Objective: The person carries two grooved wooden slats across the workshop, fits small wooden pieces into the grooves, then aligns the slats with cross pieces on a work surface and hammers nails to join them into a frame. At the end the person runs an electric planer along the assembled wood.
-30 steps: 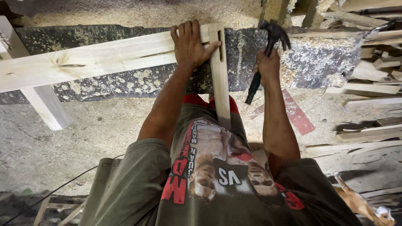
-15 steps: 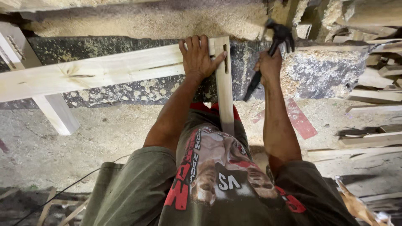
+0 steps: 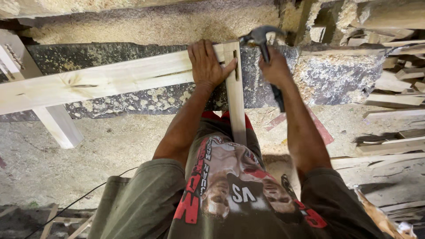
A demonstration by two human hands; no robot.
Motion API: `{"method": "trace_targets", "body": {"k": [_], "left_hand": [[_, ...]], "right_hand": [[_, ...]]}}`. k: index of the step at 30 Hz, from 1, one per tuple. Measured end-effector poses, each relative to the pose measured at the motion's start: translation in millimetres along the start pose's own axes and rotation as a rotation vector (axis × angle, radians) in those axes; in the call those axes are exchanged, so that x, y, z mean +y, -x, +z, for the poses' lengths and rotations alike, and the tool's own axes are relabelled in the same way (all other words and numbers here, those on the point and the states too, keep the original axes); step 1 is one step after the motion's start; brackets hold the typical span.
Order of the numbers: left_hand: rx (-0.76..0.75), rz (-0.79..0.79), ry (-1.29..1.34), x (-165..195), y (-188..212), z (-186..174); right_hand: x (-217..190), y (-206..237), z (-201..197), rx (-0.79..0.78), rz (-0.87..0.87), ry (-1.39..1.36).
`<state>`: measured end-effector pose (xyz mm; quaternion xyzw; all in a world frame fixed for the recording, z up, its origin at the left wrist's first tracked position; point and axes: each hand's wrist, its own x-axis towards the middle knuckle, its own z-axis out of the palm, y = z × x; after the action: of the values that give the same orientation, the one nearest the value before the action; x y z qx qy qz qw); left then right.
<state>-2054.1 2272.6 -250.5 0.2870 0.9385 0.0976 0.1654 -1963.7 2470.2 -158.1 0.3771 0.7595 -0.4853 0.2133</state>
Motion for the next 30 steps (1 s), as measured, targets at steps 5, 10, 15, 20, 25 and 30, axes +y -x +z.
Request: {"method": "trace_targets", "body": {"k": [5, 10, 15, 20, 25, 30], "left_hand": [[0.042, -0.075, 0.045, 2.3, 4.0, 6.5], [-0.034, -0.109, 0.023, 6.4, 0.6, -0.8], [-0.057, -0.088, -0.018, 5.5, -1.4, -4.3], [-0.043, -0.094, 0.040, 3.6, 1.2, 2.9], [0.021, -0.065, 0.037, 3.9, 1.7, 4.9], [-0.025, -0.079, 0.029, 5.2, 0.5, 0.4]], "right_hand": [[-34.2, -51.3, -56.8, -0.038, -0.342, 0.531], [-92.0, -80.0, -51.9, -0.099, -0.169, 0.837], [-124.6, -81.7, -19.4, -0.214, -0.366, 1.070], [-128.0, -99.3, -42.2, -0.151, -0.012, 0.742], [-121.7, -100.5, -18.5, -0.323, -0.114, 1.082], [-119.2, -99.2, -14.1, -0.359, -0.306, 1.071]]}}
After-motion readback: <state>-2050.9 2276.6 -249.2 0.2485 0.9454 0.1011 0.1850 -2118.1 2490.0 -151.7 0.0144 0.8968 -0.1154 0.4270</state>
